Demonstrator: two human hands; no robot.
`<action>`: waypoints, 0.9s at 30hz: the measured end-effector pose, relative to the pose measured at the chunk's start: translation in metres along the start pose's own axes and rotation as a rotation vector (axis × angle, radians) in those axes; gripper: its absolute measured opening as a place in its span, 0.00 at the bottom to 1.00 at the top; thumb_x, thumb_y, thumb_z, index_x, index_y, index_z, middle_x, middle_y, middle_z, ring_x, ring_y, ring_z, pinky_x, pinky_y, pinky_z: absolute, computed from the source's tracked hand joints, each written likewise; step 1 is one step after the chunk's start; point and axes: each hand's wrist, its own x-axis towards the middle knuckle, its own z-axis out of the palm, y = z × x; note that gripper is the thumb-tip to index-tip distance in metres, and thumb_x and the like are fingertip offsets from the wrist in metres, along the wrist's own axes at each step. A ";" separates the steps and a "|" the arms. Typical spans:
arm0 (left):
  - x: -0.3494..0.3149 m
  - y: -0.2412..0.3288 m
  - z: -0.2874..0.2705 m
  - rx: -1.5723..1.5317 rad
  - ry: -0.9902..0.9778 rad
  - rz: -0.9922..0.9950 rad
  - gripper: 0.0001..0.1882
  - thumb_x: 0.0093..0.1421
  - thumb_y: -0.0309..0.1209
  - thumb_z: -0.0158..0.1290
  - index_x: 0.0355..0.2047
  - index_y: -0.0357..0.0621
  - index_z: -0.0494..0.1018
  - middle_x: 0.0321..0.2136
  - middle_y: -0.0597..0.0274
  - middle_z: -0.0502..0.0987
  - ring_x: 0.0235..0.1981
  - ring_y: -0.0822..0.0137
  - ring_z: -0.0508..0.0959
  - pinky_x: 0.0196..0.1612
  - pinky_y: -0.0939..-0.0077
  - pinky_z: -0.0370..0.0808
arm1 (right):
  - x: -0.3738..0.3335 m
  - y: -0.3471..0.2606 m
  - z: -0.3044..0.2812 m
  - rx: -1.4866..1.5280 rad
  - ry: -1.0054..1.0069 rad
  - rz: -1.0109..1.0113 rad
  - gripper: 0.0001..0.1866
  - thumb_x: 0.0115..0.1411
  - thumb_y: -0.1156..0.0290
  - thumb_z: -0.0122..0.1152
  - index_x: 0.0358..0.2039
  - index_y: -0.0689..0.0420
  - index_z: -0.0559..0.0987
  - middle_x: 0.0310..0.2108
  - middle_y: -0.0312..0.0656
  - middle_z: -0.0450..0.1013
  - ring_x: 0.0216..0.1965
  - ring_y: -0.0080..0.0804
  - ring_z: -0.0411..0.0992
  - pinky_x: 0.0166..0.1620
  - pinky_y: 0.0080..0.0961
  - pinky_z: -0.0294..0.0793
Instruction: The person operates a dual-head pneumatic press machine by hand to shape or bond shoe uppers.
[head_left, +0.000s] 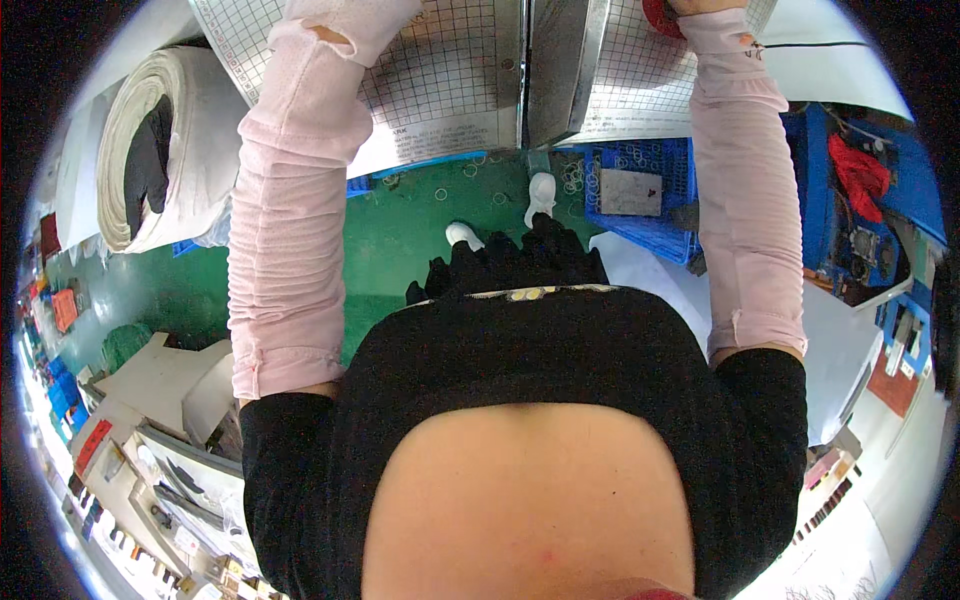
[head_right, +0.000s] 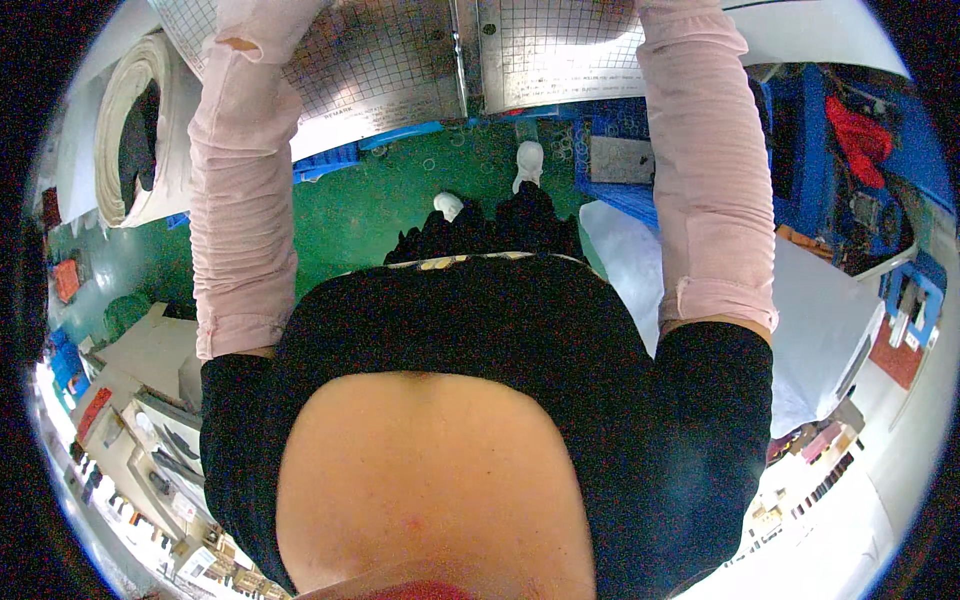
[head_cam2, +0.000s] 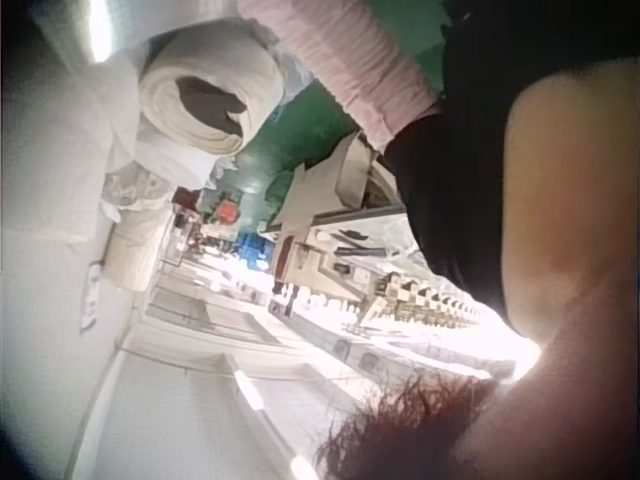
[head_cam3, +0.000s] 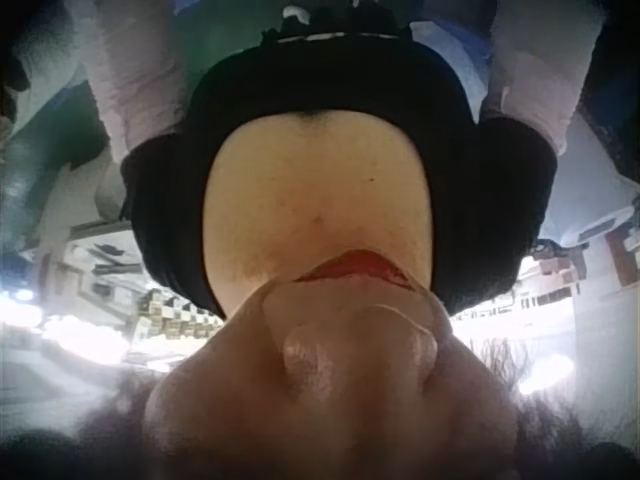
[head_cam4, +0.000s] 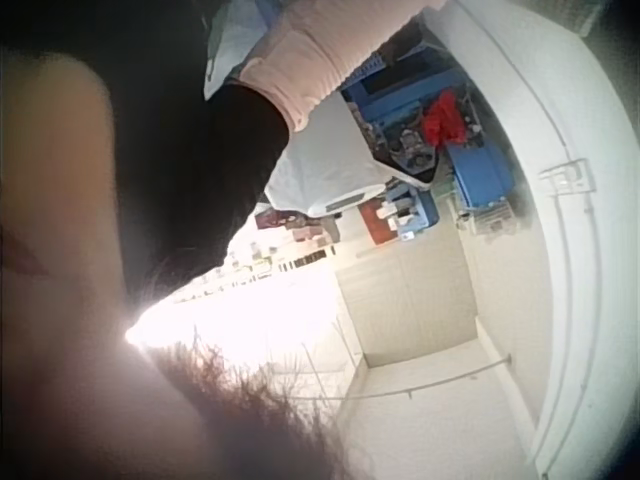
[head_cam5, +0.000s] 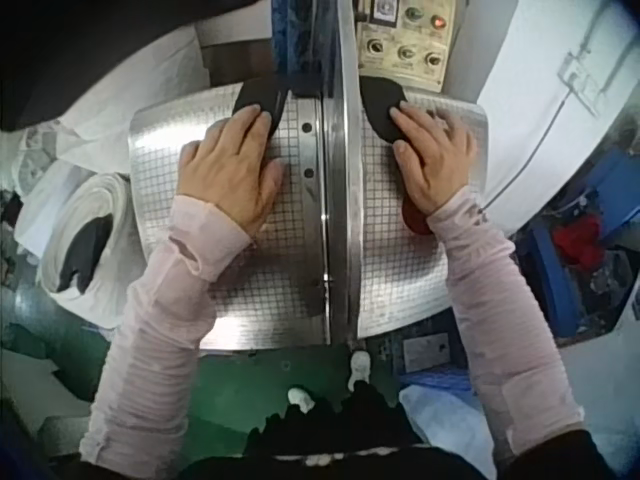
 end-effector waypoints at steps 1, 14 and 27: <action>0.000 0.001 0.005 -0.017 -0.002 0.001 0.26 0.54 0.39 0.48 0.52 0.41 0.63 0.53 0.57 0.65 0.52 0.58 0.65 0.51 0.60 0.62 | -0.001 0.002 0.000 -0.013 0.003 -0.002 0.19 0.58 0.59 0.48 0.50 0.47 0.73 0.53 0.35 0.67 0.54 0.47 0.59 0.56 0.47 0.50; -0.005 0.010 0.009 -0.060 -0.018 -0.077 0.26 0.55 0.41 0.49 0.53 0.47 0.64 0.53 0.65 0.65 0.52 0.66 0.66 0.49 0.64 0.63 | -0.003 0.003 -0.012 0.087 -0.025 0.010 0.19 0.53 0.61 0.55 0.47 0.41 0.75 0.50 0.27 0.69 0.54 0.40 0.59 0.56 0.50 0.46; -0.010 0.010 -0.009 -0.229 -0.019 -0.027 0.25 0.54 0.36 0.51 0.52 0.45 0.64 0.54 0.62 0.65 0.54 0.63 0.65 0.52 0.64 0.59 | 0.000 0.007 -0.028 0.240 -0.015 0.052 0.19 0.53 0.63 0.54 0.47 0.48 0.75 0.51 0.36 0.68 0.53 0.46 0.59 0.57 0.45 0.48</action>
